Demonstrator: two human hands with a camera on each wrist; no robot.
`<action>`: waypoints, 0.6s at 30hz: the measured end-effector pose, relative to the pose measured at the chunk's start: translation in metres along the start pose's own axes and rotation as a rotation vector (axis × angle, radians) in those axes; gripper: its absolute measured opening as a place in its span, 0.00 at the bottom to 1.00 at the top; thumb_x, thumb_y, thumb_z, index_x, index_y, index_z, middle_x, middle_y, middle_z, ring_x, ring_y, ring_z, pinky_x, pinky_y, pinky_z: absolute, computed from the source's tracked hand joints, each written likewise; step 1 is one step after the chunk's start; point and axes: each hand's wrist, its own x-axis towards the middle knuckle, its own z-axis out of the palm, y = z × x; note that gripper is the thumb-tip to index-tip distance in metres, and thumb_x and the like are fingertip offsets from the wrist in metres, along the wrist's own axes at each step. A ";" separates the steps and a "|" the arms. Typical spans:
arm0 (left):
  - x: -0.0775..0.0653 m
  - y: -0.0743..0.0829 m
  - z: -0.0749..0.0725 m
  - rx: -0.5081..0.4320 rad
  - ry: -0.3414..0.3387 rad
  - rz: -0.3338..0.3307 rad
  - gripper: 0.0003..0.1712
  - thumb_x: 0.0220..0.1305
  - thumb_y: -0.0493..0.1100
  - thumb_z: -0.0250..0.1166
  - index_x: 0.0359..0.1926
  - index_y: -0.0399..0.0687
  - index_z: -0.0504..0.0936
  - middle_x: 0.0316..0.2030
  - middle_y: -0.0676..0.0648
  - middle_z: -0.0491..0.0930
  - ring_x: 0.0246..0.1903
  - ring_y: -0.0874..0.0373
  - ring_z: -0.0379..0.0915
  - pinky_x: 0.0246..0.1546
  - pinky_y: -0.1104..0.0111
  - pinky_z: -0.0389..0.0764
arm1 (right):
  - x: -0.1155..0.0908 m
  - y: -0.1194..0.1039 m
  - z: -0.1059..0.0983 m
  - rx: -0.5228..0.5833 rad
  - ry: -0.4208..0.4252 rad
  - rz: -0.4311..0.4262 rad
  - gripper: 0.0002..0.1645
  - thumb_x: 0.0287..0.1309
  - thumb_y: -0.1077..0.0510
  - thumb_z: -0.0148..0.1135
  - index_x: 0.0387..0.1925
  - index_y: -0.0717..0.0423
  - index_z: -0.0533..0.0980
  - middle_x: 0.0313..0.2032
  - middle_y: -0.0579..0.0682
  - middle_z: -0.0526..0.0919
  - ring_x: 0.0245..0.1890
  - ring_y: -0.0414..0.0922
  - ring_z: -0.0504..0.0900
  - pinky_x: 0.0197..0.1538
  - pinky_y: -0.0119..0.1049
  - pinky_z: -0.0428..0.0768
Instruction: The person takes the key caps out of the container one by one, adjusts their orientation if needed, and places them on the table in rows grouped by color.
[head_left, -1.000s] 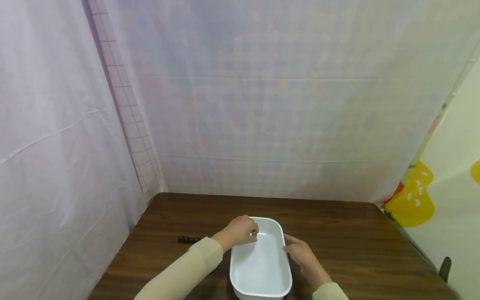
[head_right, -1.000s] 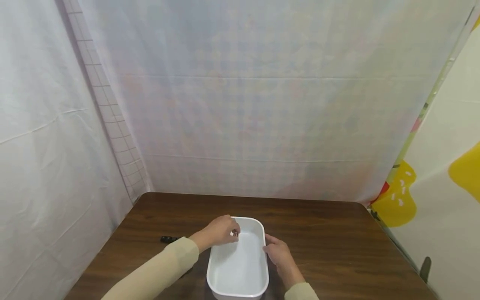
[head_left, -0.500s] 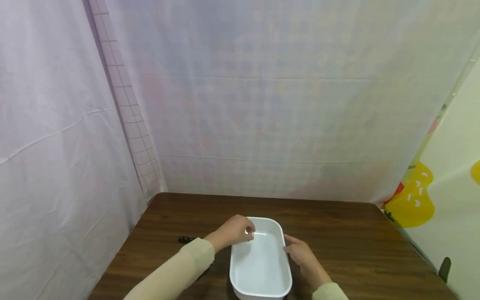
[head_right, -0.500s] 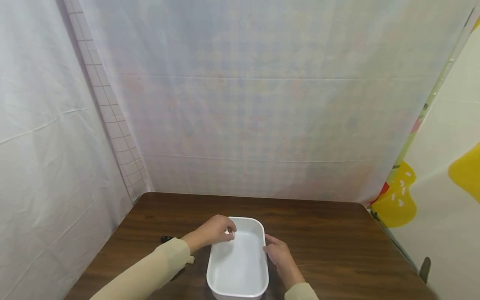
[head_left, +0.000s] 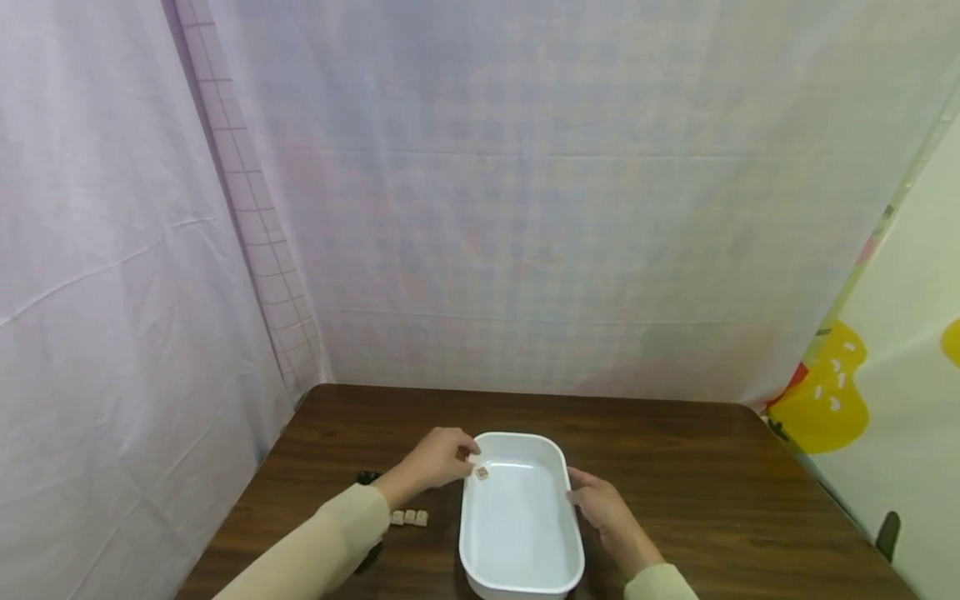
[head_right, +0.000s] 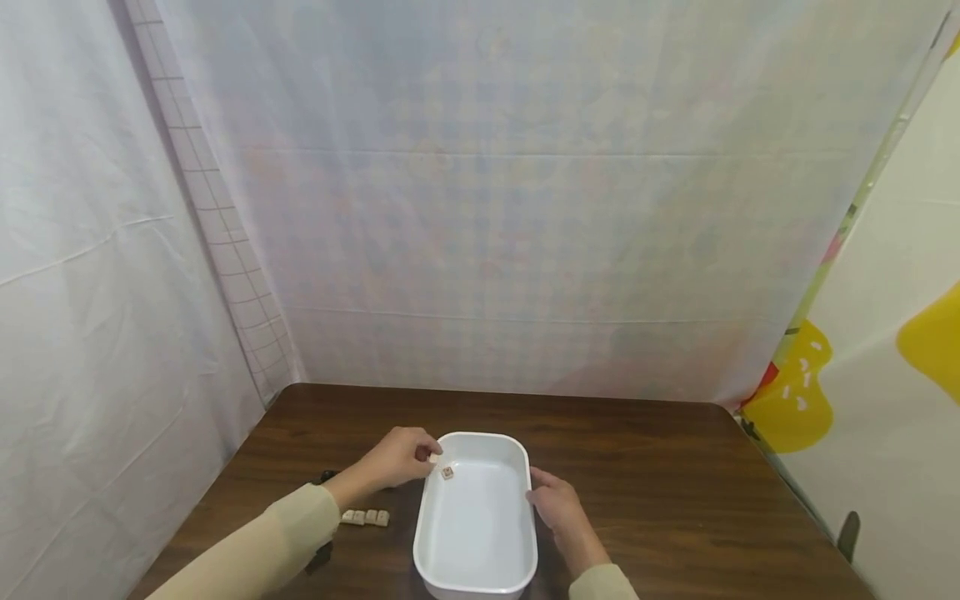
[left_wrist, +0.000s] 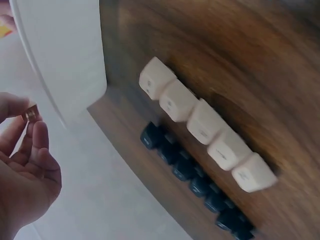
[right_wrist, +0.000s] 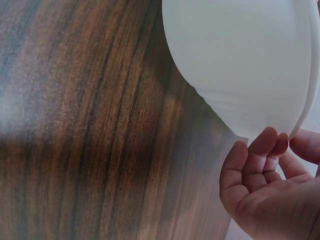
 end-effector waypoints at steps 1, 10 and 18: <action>-0.002 -0.002 -0.002 -0.009 0.009 -0.009 0.13 0.58 0.36 0.69 0.45 0.38 0.87 0.37 0.48 0.84 0.34 0.59 0.75 0.36 0.65 0.78 | 0.000 0.000 0.000 -0.003 -0.001 -0.006 0.30 0.59 0.68 0.56 0.64 0.71 0.68 0.55 0.73 0.75 0.49 0.61 0.78 0.52 0.55 0.77; -0.032 -0.030 -0.020 -0.099 0.110 -0.080 0.10 0.55 0.34 0.67 0.40 0.39 0.86 0.32 0.49 0.84 0.29 0.61 0.76 0.31 0.66 0.78 | 0.000 0.001 -0.002 0.024 -0.007 0.037 0.30 0.60 0.68 0.55 0.66 0.70 0.67 0.51 0.71 0.78 0.42 0.55 0.82 0.43 0.49 0.81; -0.076 -0.055 -0.039 -0.139 0.164 -0.212 0.09 0.58 0.37 0.70 0.40 0.41 0.87 0.38 0.48 0.84 0.34 0.55 0.77 0.35 0.58 0.79 | -0.001 -0.001 -0.002 0.025 -0.015 0.062 0.31 0.61 0.67 0.55 0.66 0.69 0.67 0.52 0.70 0.78 0.42 0.54 0.82 0.41 0.49 0.82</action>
